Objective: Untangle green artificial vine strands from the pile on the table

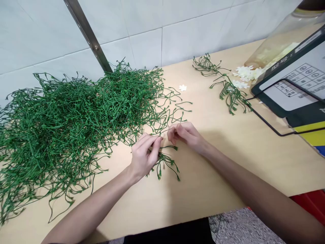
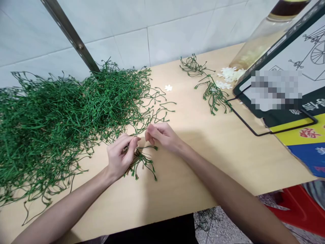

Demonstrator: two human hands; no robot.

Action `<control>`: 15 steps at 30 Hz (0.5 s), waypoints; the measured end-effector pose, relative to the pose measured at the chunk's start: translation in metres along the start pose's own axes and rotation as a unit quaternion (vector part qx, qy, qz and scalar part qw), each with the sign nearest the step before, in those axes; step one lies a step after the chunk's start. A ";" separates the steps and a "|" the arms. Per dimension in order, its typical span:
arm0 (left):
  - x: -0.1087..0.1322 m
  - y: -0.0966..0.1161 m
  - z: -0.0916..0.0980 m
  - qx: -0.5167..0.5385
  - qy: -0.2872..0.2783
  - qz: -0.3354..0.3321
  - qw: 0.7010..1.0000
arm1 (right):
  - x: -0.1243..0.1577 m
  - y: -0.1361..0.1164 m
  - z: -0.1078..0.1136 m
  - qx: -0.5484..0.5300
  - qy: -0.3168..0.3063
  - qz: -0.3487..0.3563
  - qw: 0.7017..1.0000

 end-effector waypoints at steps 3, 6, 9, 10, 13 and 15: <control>0.000 0.005 -0.001 -0.009 -0.005 -0.028 1.000 | 0.001 -0.001 -0.010 0.068 -0.031 0.014 0.997; 0.001 0.009 -0.005 -0.017 -0.021 -0.061 0.998 | 0.001 0.001 -0.015 0.124 -0.026 -0.013 0.992; 0.003 0.010 -0.007 -0.035 -0.027 -0.075 0.996 | 0.001 0.002 -0.014 0.155 0.006 -0.041 0.987; 0.003 0.009 -0.008 -0.042 -0.032 -0.076 0.996 | 0.000 0.002 -0.012 0.172 0.018 -0.040 0.984; 0.003 0.005 -0.011 -0.050 -0.063 -0.053 0.995 | 0.000 -0.002 -0.007 0.254 0.054 0.006 0.966; 0.002 0.000 -0.013 -0.039 -0.088 -0.020 0.995 | -0.001 -0.004 -0.005 0.301 0.070 0.048 0.950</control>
Point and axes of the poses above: each hand's wrist, its own x-axis away from the middle knuckle, its own z-axis out of the back of the hand, y = z × x, the point moved 6 cm from there along -x, towards the middle knuckle
